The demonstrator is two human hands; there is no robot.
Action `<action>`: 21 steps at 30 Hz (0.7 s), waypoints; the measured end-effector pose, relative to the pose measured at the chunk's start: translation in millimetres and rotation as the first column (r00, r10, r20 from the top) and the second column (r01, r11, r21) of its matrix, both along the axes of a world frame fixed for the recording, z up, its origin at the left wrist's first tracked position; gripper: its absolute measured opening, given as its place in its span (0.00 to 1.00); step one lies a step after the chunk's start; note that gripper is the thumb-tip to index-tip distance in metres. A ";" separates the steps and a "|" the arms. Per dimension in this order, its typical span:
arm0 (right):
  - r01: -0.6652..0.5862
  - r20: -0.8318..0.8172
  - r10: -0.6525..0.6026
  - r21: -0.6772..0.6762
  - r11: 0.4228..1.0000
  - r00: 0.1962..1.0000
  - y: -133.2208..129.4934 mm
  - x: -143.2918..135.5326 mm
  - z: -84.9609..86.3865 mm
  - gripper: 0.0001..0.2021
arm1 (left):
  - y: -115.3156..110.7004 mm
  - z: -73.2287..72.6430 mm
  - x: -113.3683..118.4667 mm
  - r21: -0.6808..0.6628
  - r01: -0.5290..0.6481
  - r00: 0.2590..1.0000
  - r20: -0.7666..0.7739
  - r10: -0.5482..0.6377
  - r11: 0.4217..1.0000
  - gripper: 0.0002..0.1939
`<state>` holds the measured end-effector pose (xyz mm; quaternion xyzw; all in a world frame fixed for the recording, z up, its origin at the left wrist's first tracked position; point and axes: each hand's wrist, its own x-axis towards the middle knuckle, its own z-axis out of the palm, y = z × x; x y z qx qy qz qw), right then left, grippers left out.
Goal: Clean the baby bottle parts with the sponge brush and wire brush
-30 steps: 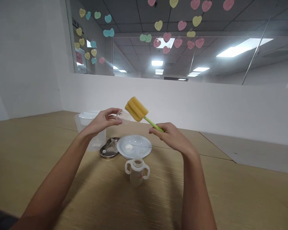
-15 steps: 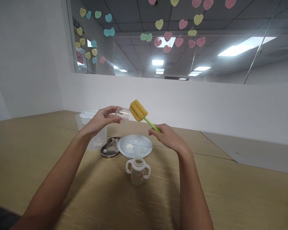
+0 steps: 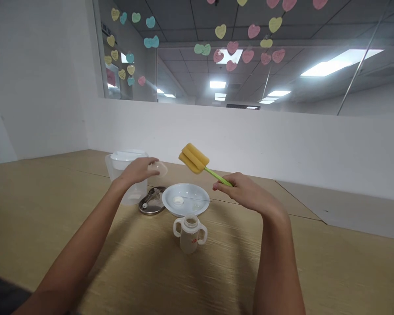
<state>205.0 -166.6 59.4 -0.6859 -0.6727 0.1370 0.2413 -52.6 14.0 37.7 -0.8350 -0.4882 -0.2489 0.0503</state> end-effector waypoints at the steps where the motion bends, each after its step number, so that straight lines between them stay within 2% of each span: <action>1: 0.013 0.011 -0.013 0.002 1.000 1.000 0.4 1.2 -0.8 0.21 | 5.9 -5.1 -0.9 -0.047 -0.026 0.992 -0.123 0.020 0.999 0.24; 2: 0.020 0.025 -0.020 0.006 1.000 0.999 1.4 2.2 -1.9 0.21 | 11.6 -10.5 -1.1 -0.092 -0.050 0.974 -0.226 0.028 0.994 0.25; 4: 0.028 0.058 -0.029 0.016 0.999 0.998 4.3 3.2 -4.0 0.20 | 21.6 -21.6 0.5 -0.156 -0.079 0.946 -0.325 0.025 0.985 0.26; 9: 0.058 0.116 -0.059 0.006 0.998 0.992 8.1 1.3 -5.1 0.19 | 36.7 -45.3 9.2 -0.243 -0.141 0.906 -0.422 0.026 0.960 0.26; 16: 0.065 0.116 -0.065 0.000 0.998 0.991 5.8 -2.9 -3.4 0.17 | 47.5 -68.6 18.8 -0.260 -0.153 0.893 -0.449 0.021 0.953 0.26; 21: 0.067 0.127 -0.065 -0.011 0.998 0.990 6.6 -3.7 -3.4 0.17 | 55.8 -79.4 20.6 -0.272 -0.149 0.906 -0.424 0.021 0.951 0.27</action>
